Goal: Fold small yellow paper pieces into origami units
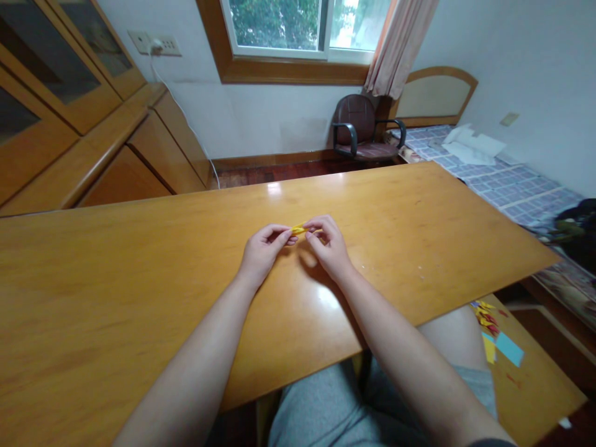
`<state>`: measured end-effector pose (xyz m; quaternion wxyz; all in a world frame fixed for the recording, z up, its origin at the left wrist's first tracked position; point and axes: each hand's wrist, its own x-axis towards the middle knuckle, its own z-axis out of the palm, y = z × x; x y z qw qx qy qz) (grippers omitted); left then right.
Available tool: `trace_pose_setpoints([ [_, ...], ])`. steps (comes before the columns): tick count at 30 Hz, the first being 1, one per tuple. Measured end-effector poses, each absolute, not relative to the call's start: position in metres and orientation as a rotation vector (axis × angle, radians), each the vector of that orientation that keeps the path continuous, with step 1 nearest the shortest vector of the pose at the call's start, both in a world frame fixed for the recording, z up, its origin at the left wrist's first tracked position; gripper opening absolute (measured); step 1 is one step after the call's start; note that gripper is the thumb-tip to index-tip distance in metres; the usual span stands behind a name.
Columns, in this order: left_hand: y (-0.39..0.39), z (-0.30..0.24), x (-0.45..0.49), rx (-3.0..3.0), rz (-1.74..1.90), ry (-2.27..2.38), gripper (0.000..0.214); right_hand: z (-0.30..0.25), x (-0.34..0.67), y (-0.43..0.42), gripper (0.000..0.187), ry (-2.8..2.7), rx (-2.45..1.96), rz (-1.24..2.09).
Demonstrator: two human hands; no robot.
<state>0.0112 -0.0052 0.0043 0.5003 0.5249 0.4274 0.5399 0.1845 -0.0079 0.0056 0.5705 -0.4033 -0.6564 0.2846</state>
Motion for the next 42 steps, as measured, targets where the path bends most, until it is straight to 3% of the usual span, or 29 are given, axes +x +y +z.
trace_pose_setpoints([
  [11,-0.0074,0.0049,0.0109,1.421,1.252,1.075,0.028,0.0025,0.1855,-0.0038,0.006,-1.683,-0.967,0.449],
  [34,-0.0108,0.0091,0.0098,1.629,1.273,1.207,0.023,0.0078,0.1851,-0.0065,0.013,-1.670,-1.015,0.566],
  [42,-0.0099,0.0112,0.0066,1.923,1.271,1.279,0.019,0.0036,0.1864,-0.0041,0.004,-1.707,-0.965,0.489],
])
